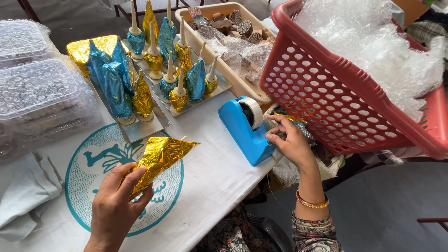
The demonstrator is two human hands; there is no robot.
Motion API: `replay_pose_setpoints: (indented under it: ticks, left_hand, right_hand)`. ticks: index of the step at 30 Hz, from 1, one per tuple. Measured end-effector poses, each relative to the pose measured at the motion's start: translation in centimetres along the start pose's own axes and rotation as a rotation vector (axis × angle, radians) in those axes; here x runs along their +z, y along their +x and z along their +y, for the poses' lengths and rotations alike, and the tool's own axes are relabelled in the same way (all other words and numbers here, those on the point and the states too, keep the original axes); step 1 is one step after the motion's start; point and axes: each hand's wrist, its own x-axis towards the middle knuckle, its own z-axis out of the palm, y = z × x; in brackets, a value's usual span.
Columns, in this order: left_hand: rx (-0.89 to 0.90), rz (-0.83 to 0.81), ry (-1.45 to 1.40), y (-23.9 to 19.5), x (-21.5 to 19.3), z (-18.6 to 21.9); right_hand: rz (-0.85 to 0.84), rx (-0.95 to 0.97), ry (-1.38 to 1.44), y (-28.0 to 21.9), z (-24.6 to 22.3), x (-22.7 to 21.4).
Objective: The person wraps a wooden bird-shaped decoration with gold foil, smoothing the material around the body and wings. They then use a tape dispenser to apply clear tape to secure the foil at the base of the decoration.
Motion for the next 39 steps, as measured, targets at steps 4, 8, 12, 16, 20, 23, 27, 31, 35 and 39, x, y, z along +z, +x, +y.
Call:
replay_pose_setpoints:
  ticks: [4,8,12,16,20,23,27,31,35,39]
  left_hand:
    - [-0.004,0.001,-0.006,0.1,-0.1,0.1]
    - [-0.015,-0.017,-0.018,0.2,-0.1,0.1]
    - [-0.014,-0.026,-0.017,0.3,-0.2,0.2]
    - [-0.009,-0.019,-0.017,0.2,-0.2,0.0]
    - [-0.020,-0.032,-0.018,0.2,-0.1,0.0]
    - [-0.029,-0.042,-0.012,0.2,0.0,-0.1]
    - [-0.034,-0.048,-0.003,0.1,0.1,-0.3]
    - [-0.037,-0.037,-0.005,0.0,0.2,-0.3]
    - [-0.036,-0.024,-0.016,0.2,0.1,-0.1]
    - [0.015,0.008,-0.046,0.3,0.1,0.3]
  right_hand:
    - [-0.011,0.001,0.146,1.0,1.4,0.4]
    - [0.038,-0.025,0.384,1.1,2.2,0.3]
    - [0.095,-0.118,0.412,0.8,2.9,0.2]
    - [0.108,-0.081,0.395,-0.3,1.8,0.2]
    - [0.117,-0.038,0.403,-1.8,0.5,0.3]
    - [0.132,-0.068,0.434,-2.5,0.1,0.0]
    - [0.117,-0.091,0.496,-3.0,2.8,-0.3]
    - [0.095,-0.050,0.482,-2.8,6.9,0.6]
    - [0.126,0.011,0.550,-2.6,8.2,1.9]
    - [0.163,0.034,0.597,-2.2,8.8,2.3]
